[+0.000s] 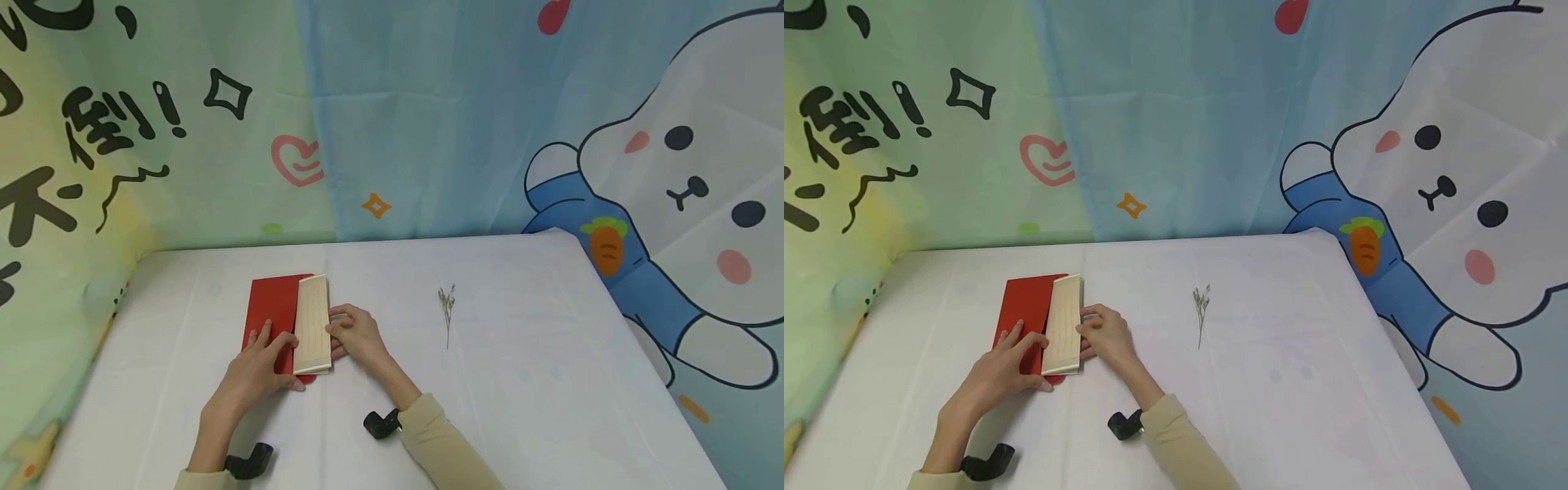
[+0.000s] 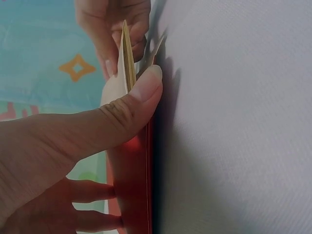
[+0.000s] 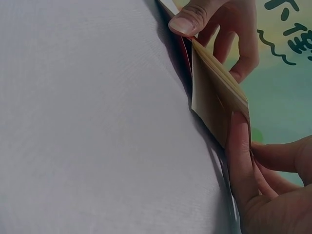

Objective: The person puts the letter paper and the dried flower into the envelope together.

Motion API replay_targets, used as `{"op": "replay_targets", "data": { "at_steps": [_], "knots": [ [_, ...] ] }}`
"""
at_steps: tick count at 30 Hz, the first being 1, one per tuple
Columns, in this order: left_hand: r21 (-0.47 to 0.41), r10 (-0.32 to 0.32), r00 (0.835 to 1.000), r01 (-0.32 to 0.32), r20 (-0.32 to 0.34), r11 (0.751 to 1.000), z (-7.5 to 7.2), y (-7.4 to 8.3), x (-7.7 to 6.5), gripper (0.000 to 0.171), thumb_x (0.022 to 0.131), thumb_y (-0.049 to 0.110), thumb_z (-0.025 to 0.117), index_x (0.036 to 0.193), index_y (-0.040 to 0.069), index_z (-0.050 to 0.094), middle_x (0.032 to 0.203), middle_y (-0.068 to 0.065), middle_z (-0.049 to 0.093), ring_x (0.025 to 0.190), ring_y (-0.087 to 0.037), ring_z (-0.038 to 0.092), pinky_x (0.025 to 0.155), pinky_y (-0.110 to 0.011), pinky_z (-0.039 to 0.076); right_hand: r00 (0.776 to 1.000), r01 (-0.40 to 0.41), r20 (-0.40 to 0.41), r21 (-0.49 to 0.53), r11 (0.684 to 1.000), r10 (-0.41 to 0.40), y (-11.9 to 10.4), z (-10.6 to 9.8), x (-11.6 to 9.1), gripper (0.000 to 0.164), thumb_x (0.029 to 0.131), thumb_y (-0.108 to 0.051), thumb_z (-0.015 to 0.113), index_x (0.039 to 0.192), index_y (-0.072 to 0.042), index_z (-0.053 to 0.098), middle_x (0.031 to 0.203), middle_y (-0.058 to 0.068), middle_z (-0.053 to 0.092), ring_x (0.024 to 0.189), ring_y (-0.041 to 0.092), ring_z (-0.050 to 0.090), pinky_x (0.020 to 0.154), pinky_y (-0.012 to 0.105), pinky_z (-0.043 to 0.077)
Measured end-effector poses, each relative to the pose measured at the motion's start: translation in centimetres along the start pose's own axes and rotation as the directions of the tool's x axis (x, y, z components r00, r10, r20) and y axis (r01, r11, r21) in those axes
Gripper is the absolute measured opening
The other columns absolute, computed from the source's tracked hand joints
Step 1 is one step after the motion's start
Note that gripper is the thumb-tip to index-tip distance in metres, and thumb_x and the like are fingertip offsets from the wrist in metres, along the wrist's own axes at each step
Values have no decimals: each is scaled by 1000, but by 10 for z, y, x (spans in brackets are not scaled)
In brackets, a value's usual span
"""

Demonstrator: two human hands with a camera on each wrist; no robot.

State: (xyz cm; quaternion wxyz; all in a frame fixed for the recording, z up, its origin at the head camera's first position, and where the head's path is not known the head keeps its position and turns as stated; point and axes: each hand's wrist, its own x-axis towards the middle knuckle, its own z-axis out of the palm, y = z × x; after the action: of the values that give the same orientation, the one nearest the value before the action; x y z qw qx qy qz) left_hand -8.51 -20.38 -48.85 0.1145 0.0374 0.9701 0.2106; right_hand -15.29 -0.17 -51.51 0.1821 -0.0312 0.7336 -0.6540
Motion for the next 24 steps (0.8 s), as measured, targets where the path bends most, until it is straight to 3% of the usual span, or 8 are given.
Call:
{"op": "replay_targets", "data": {
  "at_steps": [13,24],
  "knots": [
    [-5,4,1000,-4,8,1000,-2,0,1,70,71,42,93,128,20,59,159,-38,31,139,-69,30,98,-78,42,1000,6,-27,-66,998,-8,0,2,4,31,96,-5,69,126,-1,64,86,13,76,59,22,72,54,34,62],
    [-7,4,1000,-4,8,1000,-2,0,1,70,71,39,93,130,19,60,159,-38,30,140,-69,30,99,-78,41,1000,-1,-11,-63,998,0,-1,3,6,31,96,-5,68,126,-2,64,87,14,76,58,21,71,53,33,61]
  ]
}}
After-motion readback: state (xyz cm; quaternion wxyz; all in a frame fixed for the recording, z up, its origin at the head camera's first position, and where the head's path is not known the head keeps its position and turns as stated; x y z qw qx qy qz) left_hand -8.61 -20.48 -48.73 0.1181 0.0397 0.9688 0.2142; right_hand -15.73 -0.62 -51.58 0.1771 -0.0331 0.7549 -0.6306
